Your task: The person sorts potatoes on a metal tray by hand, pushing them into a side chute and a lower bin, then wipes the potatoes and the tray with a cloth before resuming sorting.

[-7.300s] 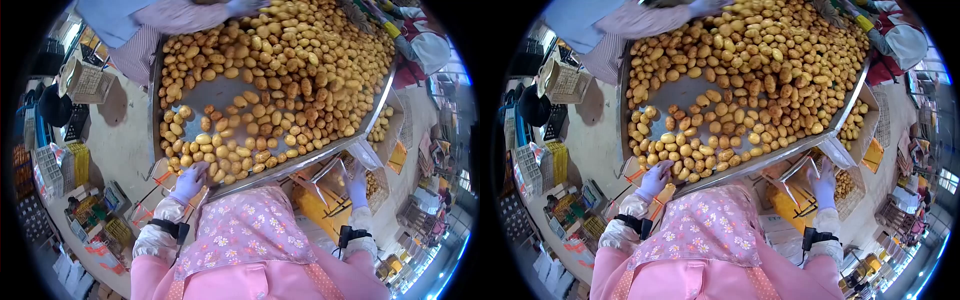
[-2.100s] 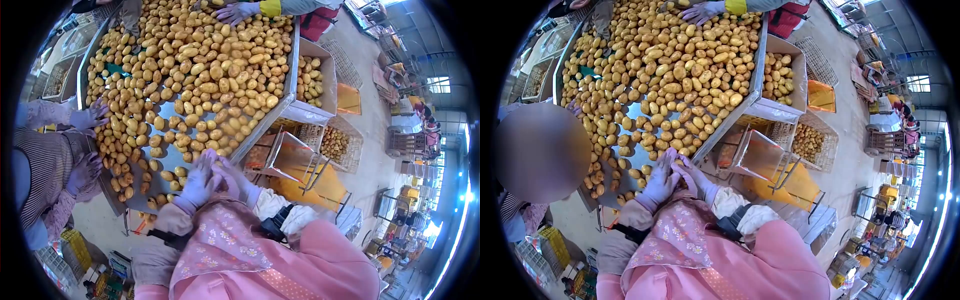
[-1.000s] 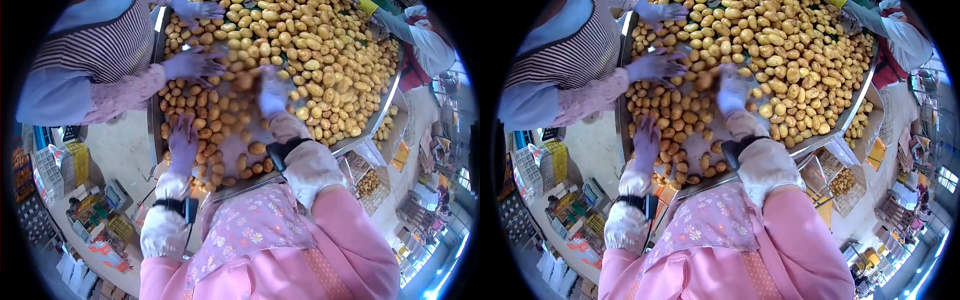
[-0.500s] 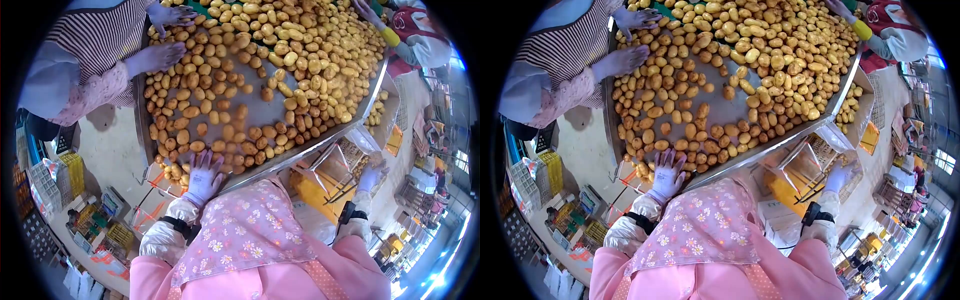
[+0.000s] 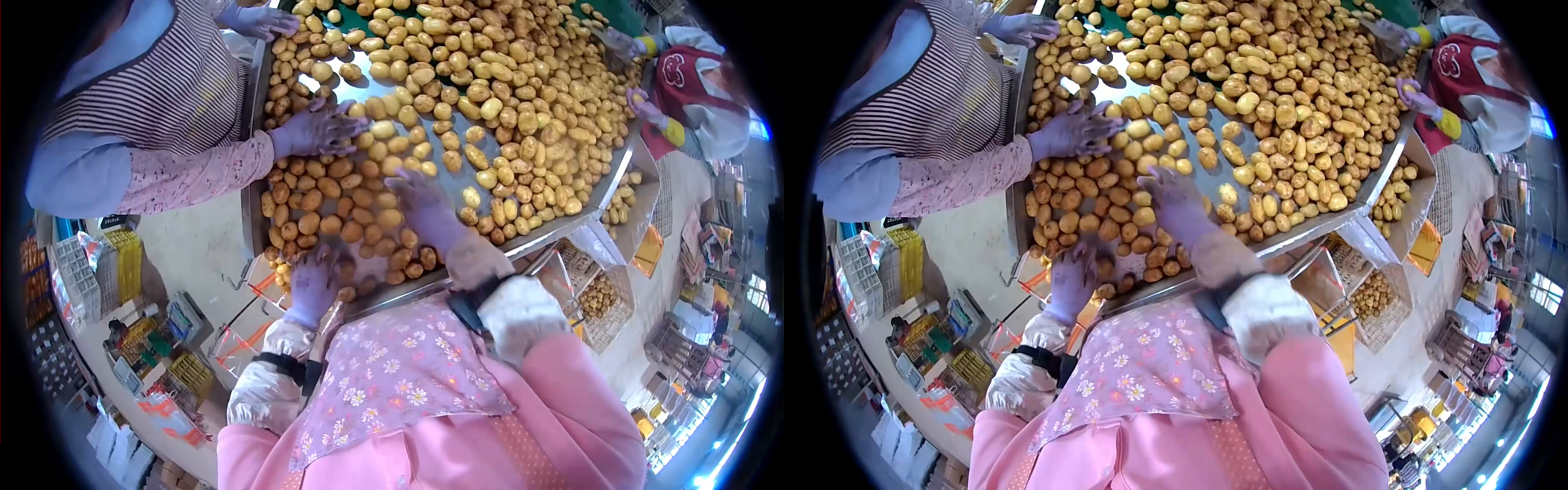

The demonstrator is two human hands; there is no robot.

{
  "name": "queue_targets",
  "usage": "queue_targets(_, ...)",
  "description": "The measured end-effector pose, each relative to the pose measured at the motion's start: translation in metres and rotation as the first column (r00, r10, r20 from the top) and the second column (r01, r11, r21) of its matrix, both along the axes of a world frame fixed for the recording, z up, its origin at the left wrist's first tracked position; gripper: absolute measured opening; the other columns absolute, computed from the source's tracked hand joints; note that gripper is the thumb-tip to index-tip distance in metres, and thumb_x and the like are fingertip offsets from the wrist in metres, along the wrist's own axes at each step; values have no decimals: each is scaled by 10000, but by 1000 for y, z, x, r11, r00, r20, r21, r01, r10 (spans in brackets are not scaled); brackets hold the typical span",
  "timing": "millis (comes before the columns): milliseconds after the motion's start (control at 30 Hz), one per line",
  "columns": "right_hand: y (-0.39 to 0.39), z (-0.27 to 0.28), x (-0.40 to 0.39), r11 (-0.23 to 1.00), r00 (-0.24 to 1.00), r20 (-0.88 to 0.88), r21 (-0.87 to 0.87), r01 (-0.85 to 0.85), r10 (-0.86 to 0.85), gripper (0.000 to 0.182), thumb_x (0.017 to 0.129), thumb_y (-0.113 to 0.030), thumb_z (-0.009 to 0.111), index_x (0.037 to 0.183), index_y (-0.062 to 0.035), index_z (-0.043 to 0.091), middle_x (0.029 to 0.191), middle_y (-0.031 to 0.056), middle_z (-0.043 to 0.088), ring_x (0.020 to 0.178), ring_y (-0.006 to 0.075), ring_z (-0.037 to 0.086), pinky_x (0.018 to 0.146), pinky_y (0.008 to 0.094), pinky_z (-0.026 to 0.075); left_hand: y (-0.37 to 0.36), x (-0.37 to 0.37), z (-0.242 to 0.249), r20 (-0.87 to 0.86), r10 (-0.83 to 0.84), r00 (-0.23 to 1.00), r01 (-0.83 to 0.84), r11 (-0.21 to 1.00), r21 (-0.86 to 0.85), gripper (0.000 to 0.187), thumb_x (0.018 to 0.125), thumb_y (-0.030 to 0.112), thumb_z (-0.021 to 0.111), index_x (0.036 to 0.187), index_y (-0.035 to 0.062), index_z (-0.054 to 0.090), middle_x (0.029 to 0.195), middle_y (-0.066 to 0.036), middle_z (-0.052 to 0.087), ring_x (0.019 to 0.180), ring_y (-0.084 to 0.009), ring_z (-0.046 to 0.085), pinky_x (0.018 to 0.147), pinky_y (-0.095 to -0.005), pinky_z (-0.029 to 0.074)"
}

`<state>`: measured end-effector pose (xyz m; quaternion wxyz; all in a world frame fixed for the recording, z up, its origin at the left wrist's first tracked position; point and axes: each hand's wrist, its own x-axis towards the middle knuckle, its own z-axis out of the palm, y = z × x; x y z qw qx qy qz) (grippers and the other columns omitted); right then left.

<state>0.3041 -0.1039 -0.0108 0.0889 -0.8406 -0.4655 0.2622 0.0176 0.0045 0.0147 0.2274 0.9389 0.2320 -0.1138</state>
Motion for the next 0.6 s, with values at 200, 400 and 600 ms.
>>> queue_targets(200,-6,2,3,975,952,239,62,-214,194,598,830,-169,716,1398,-269,559,1528,118,459,1446,311,387,1146,458,366,-13,54,-18,-22,60,998,-60,998,20,434,889,180,610,1321,141,629,1369,-216,593,1108,-405,644,926,-466,544)
queue_targets(400,-76,20,-7,992,998,-60,124,23,-16,661,873,-124,705,1483,-152,453,1515,175,450,1431,348,404,1193,479,302,-12,75,-5,-200,249,947,-285,942,-176,436,929,362,610,1318,166,591,1265,-212,640,1061,-376,665,906,-501,533)
queue_targets(600,-103,47,-49,803,784,-608,402,441,-126,384,868,72,633,1238,-31,617,1225,117,642,1189,258,604,999,376,492,-97,120,-54,103,395,913,-103,466,-879,469,1057,442,438,1361,115,581,1233,-276,647,1168,-380,630,1001,-436,497)
